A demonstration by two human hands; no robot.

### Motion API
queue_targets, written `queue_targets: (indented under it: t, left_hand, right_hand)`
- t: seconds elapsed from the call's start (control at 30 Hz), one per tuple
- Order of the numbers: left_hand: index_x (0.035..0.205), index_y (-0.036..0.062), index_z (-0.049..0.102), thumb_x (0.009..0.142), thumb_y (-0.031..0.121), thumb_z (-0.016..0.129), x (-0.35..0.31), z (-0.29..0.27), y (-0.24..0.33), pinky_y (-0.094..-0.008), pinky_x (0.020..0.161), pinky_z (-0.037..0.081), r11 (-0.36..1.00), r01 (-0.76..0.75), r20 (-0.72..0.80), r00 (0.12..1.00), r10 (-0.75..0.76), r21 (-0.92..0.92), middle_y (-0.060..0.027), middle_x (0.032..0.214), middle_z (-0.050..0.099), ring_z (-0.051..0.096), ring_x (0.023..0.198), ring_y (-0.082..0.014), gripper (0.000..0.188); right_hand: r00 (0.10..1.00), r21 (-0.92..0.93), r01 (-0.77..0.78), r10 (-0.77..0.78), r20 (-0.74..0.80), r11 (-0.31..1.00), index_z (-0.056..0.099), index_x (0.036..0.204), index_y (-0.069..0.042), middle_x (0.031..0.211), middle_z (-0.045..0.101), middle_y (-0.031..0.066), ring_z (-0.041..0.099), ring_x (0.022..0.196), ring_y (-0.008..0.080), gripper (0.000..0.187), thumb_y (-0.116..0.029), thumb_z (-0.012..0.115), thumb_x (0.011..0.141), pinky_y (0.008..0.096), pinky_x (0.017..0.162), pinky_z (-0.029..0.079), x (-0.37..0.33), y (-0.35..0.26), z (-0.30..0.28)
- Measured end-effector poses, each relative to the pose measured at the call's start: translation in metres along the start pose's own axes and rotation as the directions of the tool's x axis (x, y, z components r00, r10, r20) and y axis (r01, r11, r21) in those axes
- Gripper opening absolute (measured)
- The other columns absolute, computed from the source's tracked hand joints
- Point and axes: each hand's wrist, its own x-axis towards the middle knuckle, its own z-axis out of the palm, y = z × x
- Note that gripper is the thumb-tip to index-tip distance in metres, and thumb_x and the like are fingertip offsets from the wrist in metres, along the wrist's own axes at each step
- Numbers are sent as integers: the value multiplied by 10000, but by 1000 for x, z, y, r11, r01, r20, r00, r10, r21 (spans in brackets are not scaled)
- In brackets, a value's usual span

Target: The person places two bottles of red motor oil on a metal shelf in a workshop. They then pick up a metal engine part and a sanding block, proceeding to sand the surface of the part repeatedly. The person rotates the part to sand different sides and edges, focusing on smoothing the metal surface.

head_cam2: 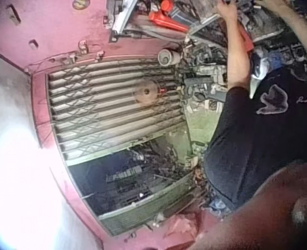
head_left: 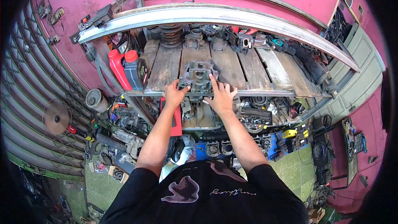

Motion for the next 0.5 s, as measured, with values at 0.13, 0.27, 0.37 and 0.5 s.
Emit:
queue_targets:
  t: [0.13,0.27,0.37,0.5]
  left_hand:
    - [1328,55,661,711,451,920,-9,1,9,-627,983,401,994,4,9,1000,-5,107,-200,1139,688,581,1178,-369,778]
    - [1463,71,518,677,455,941,-39,-10,9,-629,992,370,982,-144,-151,975,162,122,-183,1196,664,570,1188,-363,971]
    - [1580,199,356,593,483,975,-72,-48,59,-621,1008,323,977,-210,-90,973,212,37,-131,1301,599,525,1238,-348,1199]
    - [1532,333,461,542,454,976,-70,-77,102,-596,1032,327,846,-263,75,963,258,465,-100,1417,519,465,1311,-346,1122]
  right_hand:
    - [990,14,8,-6,-138,1000,495,1453,-209,1267,621,25,512,1249,244,869,-358,909,704,630,1088,273,2,10,32]
    - [976,93,106,-86,-198,990,574,1387,-213,1134,674,9,544,1182,230,832,-338,924,643,606,1062,287,3,8,12]
    - [978,152,114,-84,-192,982,637,1327,-229,1038,711,13,579,1131,235,792,-348,926,600,602,1073,279,2,13,-17]
    - [988,198,117,-95,-118,973,649,1331,-239,991,748,39,607,1109,247,796,-379,920,597,610,1097,261,26,17,-37]
